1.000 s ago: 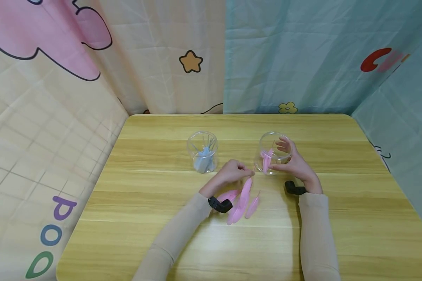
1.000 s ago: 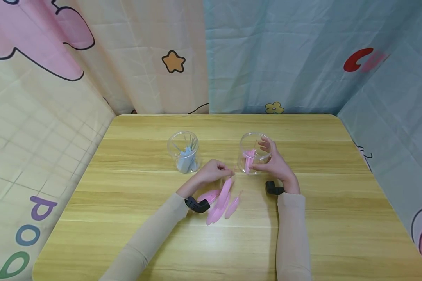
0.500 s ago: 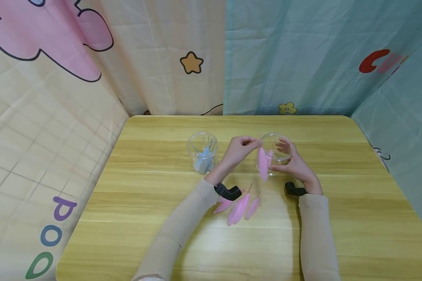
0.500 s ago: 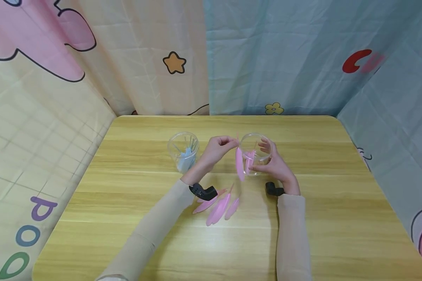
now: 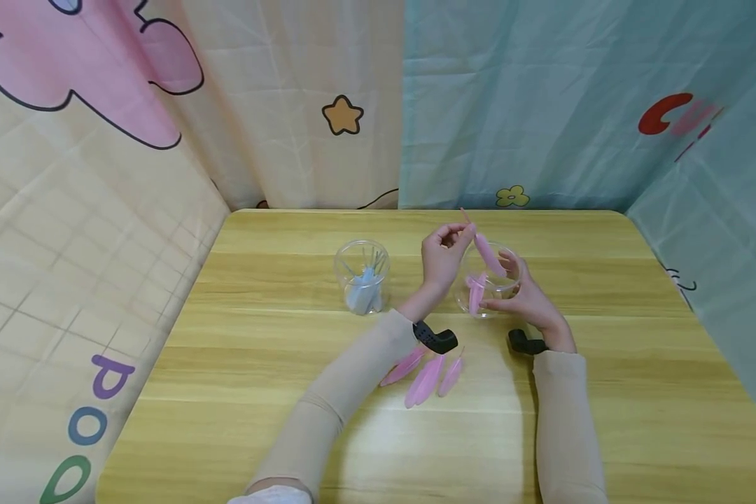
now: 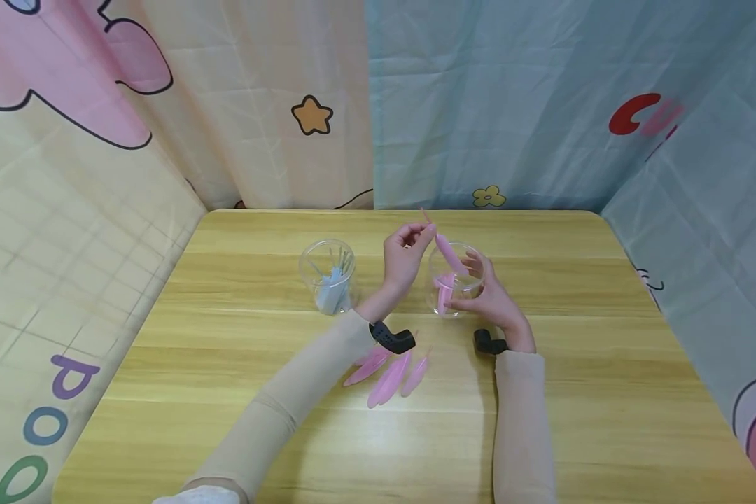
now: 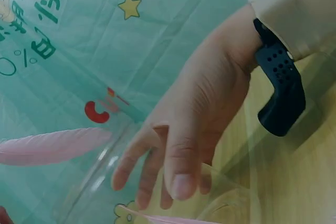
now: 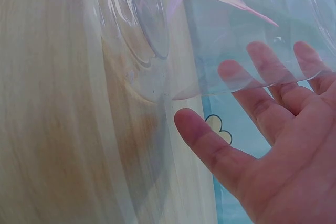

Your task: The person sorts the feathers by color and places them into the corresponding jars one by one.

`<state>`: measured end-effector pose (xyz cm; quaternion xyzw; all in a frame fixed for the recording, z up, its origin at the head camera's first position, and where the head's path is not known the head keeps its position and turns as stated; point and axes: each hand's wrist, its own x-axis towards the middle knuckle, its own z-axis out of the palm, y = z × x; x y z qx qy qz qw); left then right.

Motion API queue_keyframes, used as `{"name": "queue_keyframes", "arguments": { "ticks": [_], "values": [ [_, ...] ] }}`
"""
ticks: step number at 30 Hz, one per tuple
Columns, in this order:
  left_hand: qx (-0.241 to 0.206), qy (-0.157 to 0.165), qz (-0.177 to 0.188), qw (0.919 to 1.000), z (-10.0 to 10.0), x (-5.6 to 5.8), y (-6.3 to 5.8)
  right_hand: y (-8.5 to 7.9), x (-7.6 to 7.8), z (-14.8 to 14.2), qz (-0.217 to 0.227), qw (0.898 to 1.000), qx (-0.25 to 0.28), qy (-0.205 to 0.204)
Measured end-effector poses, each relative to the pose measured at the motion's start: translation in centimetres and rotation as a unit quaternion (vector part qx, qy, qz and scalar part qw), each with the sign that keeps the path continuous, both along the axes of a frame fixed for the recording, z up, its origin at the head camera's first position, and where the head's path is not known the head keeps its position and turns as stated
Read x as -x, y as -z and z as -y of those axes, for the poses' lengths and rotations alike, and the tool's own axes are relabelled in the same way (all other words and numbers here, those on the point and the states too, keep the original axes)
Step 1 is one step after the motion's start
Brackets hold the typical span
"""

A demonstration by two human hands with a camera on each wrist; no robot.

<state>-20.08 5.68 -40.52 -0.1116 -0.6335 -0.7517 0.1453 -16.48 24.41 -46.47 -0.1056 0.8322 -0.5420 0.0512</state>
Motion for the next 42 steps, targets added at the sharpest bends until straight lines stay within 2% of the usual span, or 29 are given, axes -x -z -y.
{"name": "queue_keyframes", "arguments": {
  "ticks": [7,14,19,21,23,25,28,30,35,37,39,40,42],
  "values": [
    [0.051,0.007,0.0,0.9987,-0.3,-0.7,1.7,0.0,-0.1,0.1,-0.006,1.0,0.017,-0.009],
    [0.087,0.036,0.005,0.9955,0.5,-0.8,3.2,-2.2,-1.0,1.0,-0.017,0.999,0.028,-0.026],
    [0.106,0.04,0.03,0.9931,2.1,-1.0,4.1,-2.9,-1.2,1.3,-0.026,0.999,0.024,-0.03],
    [0.134,0.044,0.045,0.9889,2.8,-1.3,4.3,-3.1,-1.2,1.3,-0.028,0.999,0.026,-0.033],
    [0.182,0.054,0.064,0.9798,3.6,-1.7,4.5,-3.1,-1.1,1.2,-0.032,0.999,0.026,-0.036],
    [0.241,0.07,0.083,0.9645,4.2,-2.2,4.6,-3.1,-0.9,1.2,-0.036,0.998,0.029,-0.039],
    [0.337,0.102,0.109,0.9296,5.1,-3.1,4.7,-3.0,-0.8,1.0,-0.036,0.998,0.027,-0.037],
    [0.404,0.12,0.118,0.8991,5.5,-3.8,4.7,-2.9,-0.8,1.0,-0.033,0.998,0.029,-0.037],
    [0.561,0.143,0.102,0.8088,5.8,-5.6,4.7,-2.9,-0.9,1.1,-0.029,0.999,0.028,-0.032],
    [0.601,0.143,0.09,0.7809,5.8,-6.1,4.9,-3.0,-1.0,1.2,-0.03,0.999,0.026,-0.03],
    [0.627,0.139,0.08,0.7621,5.8,-6.4,5.2,-3.0,-1.2,1.3,-0.028,0.999,0.028,-0.029],
    [0.636,0.136,0.077,0.7553,5.8,-6.5,5.3,-3.0,-1.2,1.3,-0.027,0.999,0.029,-0.029],
    [0.646,0.135,0.077,0.7472,5.7,-6.6,5.5,-3.0,-1.3,1.4,-0.023,0.999,0.029,-0.028]
  ]
}}
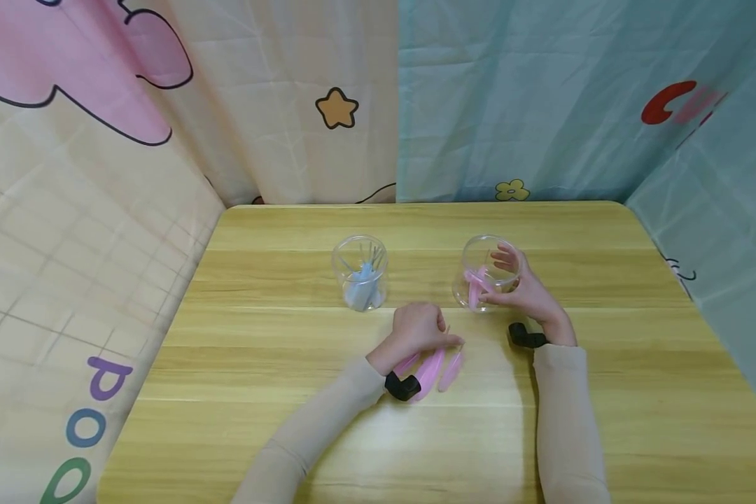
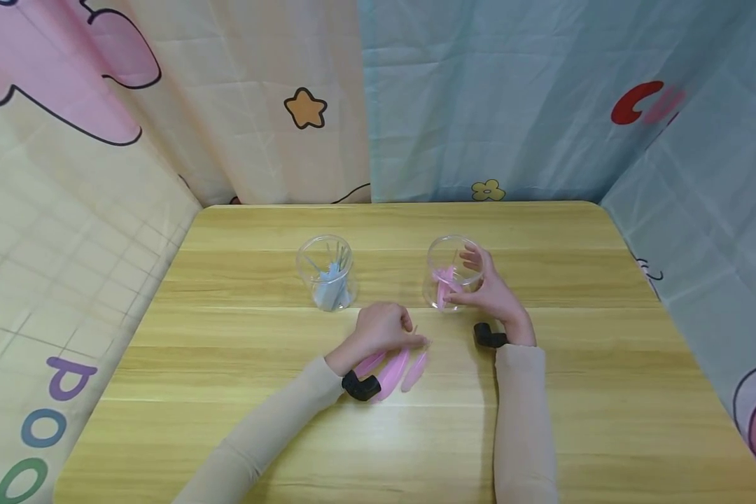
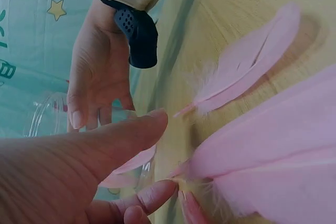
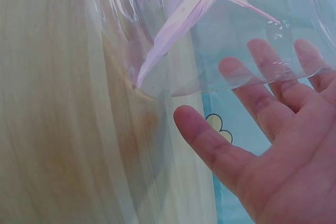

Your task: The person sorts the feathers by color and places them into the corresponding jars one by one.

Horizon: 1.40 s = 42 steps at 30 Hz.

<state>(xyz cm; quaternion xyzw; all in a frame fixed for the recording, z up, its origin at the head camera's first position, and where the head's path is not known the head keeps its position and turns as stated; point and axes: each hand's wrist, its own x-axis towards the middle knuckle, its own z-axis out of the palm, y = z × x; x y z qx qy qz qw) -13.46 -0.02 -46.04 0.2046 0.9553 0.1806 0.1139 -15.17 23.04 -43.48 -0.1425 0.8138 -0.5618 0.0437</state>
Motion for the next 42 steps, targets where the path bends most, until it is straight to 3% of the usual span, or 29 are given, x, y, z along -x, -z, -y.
{"name": "queue_keyframes", "arguments": {
  "ticks": [4,13,20,27,36,42],
  "values": [
    [0.009,-0.004,0.003,0.9999,-0.2,0.0,0.2,0.4,0.2,-0.2,0.001,1.0,0.003,-0.002],
    [0.002,-0.025,0.014,0.9996,-0.2,0.1,0.8,3.0,1.6,-1.3,-0.007,1.0,0.007,-0.005],
    [-0.02,-0.042,0.037,0.9982,-0.1,0.2,0.8,3.4,1.8,-1.4,-0.011,1.0,0.01,-0.006],
    [-0.065,-0.037,0.062,0.9952,0.4,0.2,1.0,3.4,1.8,-1.5,-0.01,1.0,0.009,-0.006],
    [-0.132,-0.042,0.117,0.9834,1.1,0.7,-0.2,3.2,1.7,-1.4,-0.008,1.0,0.011,-0.006],
    [-0.207,-0.062,0.155,0.964,1.5,1.2,-0.8,3.1,1.5,-1.3,-0.009,1.0,0.007,-0.004]
  ]
}}
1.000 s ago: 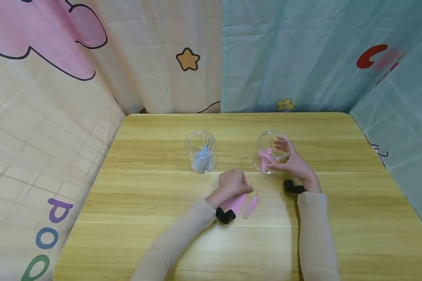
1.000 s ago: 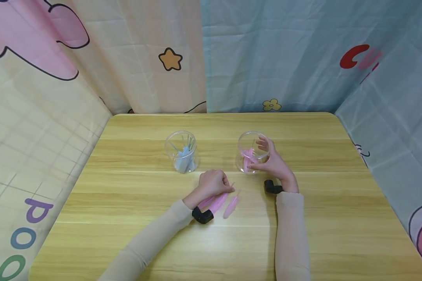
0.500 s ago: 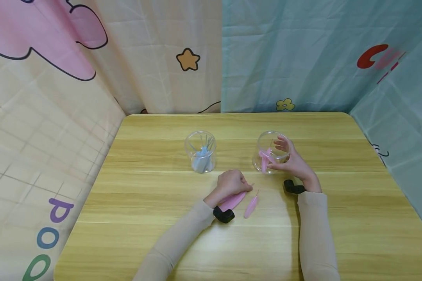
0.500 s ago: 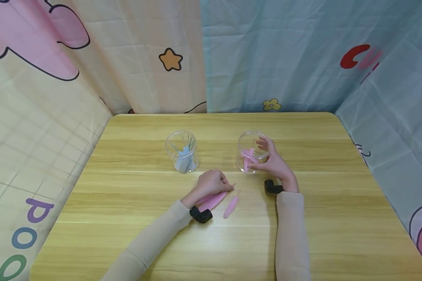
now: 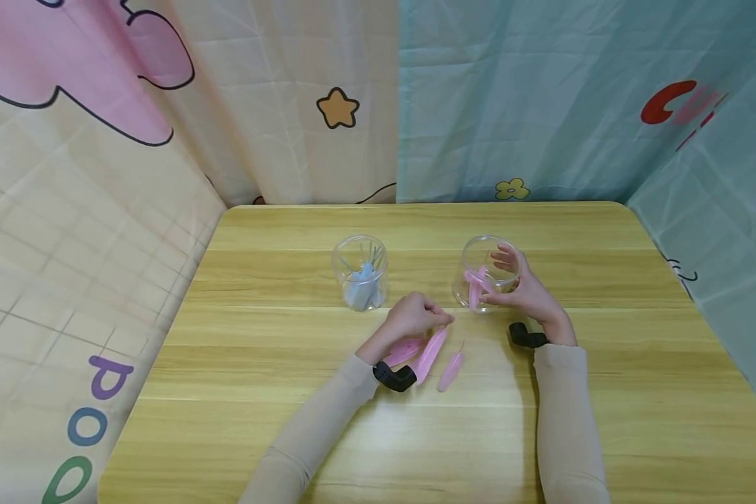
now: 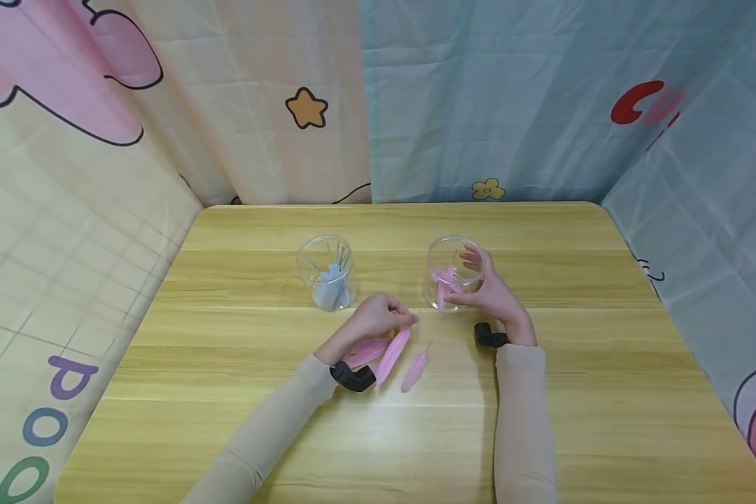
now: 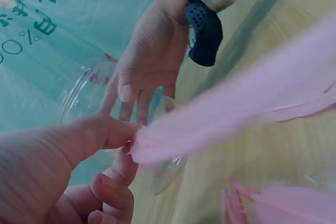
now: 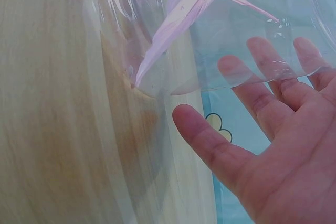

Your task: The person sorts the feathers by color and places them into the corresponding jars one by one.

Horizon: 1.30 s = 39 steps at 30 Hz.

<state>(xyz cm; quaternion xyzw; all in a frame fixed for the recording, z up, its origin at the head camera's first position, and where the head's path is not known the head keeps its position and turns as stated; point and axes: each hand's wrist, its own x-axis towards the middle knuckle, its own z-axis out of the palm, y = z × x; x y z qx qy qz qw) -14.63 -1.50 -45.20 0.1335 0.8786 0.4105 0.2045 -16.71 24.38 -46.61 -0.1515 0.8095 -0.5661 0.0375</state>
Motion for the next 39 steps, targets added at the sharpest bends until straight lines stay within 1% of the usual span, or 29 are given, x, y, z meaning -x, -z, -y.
{"name": "queue_keyframes", "arguments": {
  "ticks": [3,6,8,10,13,15,18,21,23,25,27,32,33,35,37,39],
  "values": [
    [-0.04,-0.01,0.004,0.9991,0.0,0.4,-0.3,0.0,0.0,0.0,0.001,1.0,-0.002,0.0],
    [-0.09,-0.012,-0.005,0.9958,-0.1,1.0,-0.8,0.1,0.1,-0.1,0.003,1.0,-0.001,-0.001],
    [-0.131,-0.015,-0.014,0.9912,-0.4,1.6,-1.2,-0.7,-0.3,0.2,0.004,1.0,-0.002,-0.004],
    [-0.177,-0.023,-0.023,0.9838,-0.7,2.2,-1.9,-1.6,-0.7,0.5,0.008,1.0,-0.005,-0.003],
    [-0.247,-0.049,-0.041,0.9669,-1.4,3.0,-2.8,-2.5,-1.3,0.8,0.013,1.0,-0.002,-0.006],
    [-0.29,-0.068,-0.06,0.9526,-1.9,3.4,-3.4,-1.8,-1.0,0.6,0.018,1.0,0.004,-0.004],
    [-0.338,-0.098,-0.099,0.9306,-2.9,4.0,-4.1,-0.7,-0.5,0.2,0.017,1.0,0.004,-0.003],
    [-0.372,-0.121,-0.14,0.9096,-3.9,4.6,-4.7,0.1,-0.2,-0.1,0.011,1.0,0.0,0.0],
    [-0.395,-0.134,-0.161,0.8946,-4.6,5.0,-5.2,0.2,-0.2,-0.1,0.007,1.0,0.001,0.0],
    [-0.412,-0.145,-0.178,0.8816,-5.3,5.4,-5.5,0.2,-0.2,-0.1,0.005,1.0,0.0,0.002],
    [-0.428,-0.159,-0.191,0.8687,-5.9,5.7,-5.8,0.0,-0.3,0.0,0.009,1.0,0.001,0.004],
    [-0.453,-0.201,-0.228,0.8382,-7.1,6.6,-5.9,-1.7,-1.3,0.8,0.025,1.0,-0.002,0.003],
    [-0.452,-0.207,-0.237,0.8346,-7.3,6.7,-5.9,-2.0,-1.4,1.0,0.026,1.0,-0.006,0.004],
    [-0.444,-0.21,-0.258,0.8321,-7.5,6.9,-5.6,-2.5,-1.6,1.2,0.026,1.0,-0.014,0.007],
    [-0.424,-0.206,-0.28,0.8362,-7.7,7.0,-5.2,-2.7,-1.7,1.3,0.026,0.999,-0.018,0.009],
    [-0.398,-0.195,-0.296,0.8462,-7.7,7.0,-4.8,-2.6,-1.5,1.2,0.023,1.0,-0.016,0.009]
  ]
}}
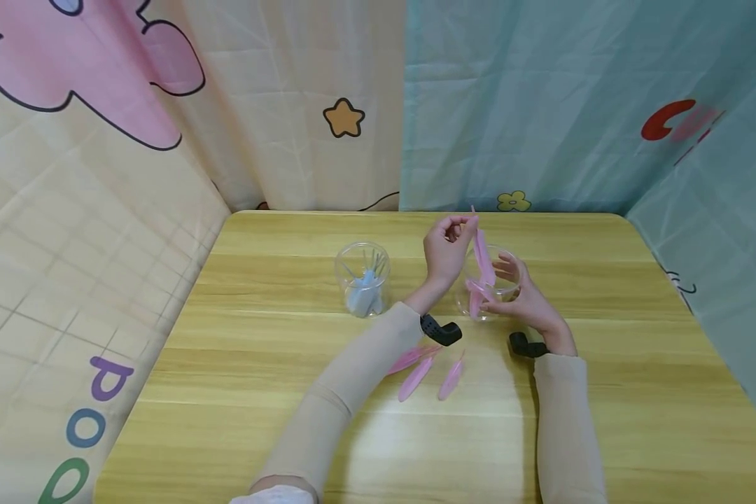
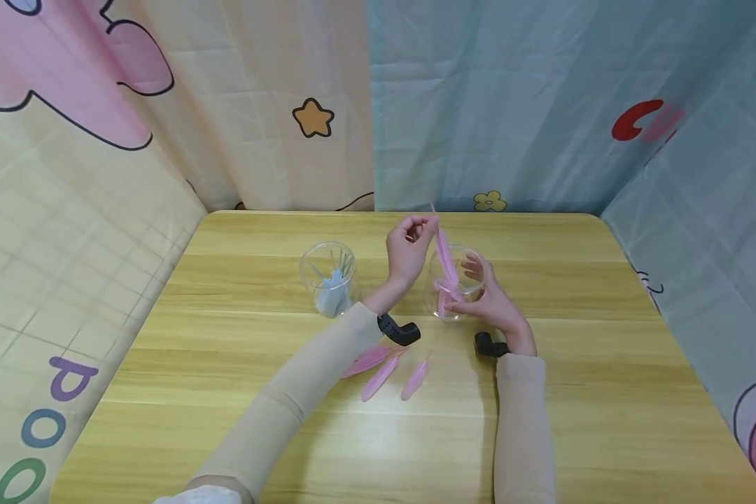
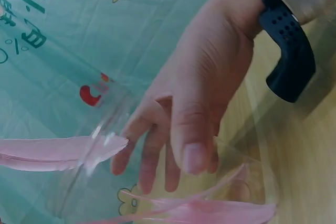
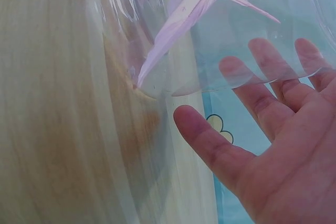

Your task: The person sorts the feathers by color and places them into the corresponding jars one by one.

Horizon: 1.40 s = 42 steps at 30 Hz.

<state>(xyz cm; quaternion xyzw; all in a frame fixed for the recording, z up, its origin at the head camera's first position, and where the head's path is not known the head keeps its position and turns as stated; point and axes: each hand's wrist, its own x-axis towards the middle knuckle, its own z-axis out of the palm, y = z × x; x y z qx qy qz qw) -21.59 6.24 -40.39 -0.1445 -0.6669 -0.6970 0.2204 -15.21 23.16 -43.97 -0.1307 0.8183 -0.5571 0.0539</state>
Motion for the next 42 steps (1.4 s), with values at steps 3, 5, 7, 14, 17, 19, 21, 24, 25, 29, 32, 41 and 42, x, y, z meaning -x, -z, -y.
{"name": "queue_keyframes", "arguments": {
  "ticks": [3,5,7,14,17,19,21,24,25,29,32,41,42],
  "values": [
    [0.041,0.011,-0.009,0.9991,0.2,-0.3,0.8,0.9,0.5,-0.4,-0.005,1.0,0.007,-0.002],
    [0.066,0.021,-0.012,0.9975,0.6,-0.6,1.4,1.6,0.9,-0.7,-0.011,1.0,0.008,-0.003],
    [0.092,0.028,-0.014,0.9953,1.1,-0.8,2.0,2.3,1.2,-0.9,-0.02,1.0,0.01,-0.006],
    [0.228,0.047,0.009,0.9725,4.1,-1.9,3.6,3.1,1.6,-1.1,-0.042,0.999,0.021,-0.011],
    [0.294,0.064,0.033,0.953,5.6,-2.6,4.3,3.0,1.7,-1.2,-0.042,0.999,0.016,-0.01],
    [0.338,0.078,0.049,0.9366,6.6,-3.1,4.7,3.0,1.7,-1.2,-0.042,0.999,0.011,-0.01],
    [0.377,0.093,0.063,0.9195,7.4,-3.6,5.1,2.9,1.8,-1.2,-0.042,0.999,0.009,-0.008],
    [0.424,0.117,0.077,0.8948,8.5,-4.3,5.8,2.9,1.8,-1.2,-0.041,0.999,0.008,-0.008],
    [0.435,0.125,0.08,0.8882,8.8,-4.6,6.0,2.9,1.8,-1.2,-0.041,0.999,0.008,-0.009],
    [0.471,0.149,0.081,0.8656,10.1,-5.6,6.8,2.8,1.8,-1.1,-0.035,0.999,0.01,-0.009],
    [0.502,0.158,0.074,0.8473,10.8,-6.2,7.3,2.9,1.8,-1.1,-0.03,0.999,0.013,-0.008],
    [0.572,0.175,0.082,0.7972,11.8,-7.9,7.4,0.3,0.3,-0.1,-0.017,1.0,0.021,-0.014],
    [0.575,0.176,0.082,0.7949,11.8,-8.0,7.4,0.2,0.2,0.0,-0.017,1.0,0.021,-0.012]
  ]
}}
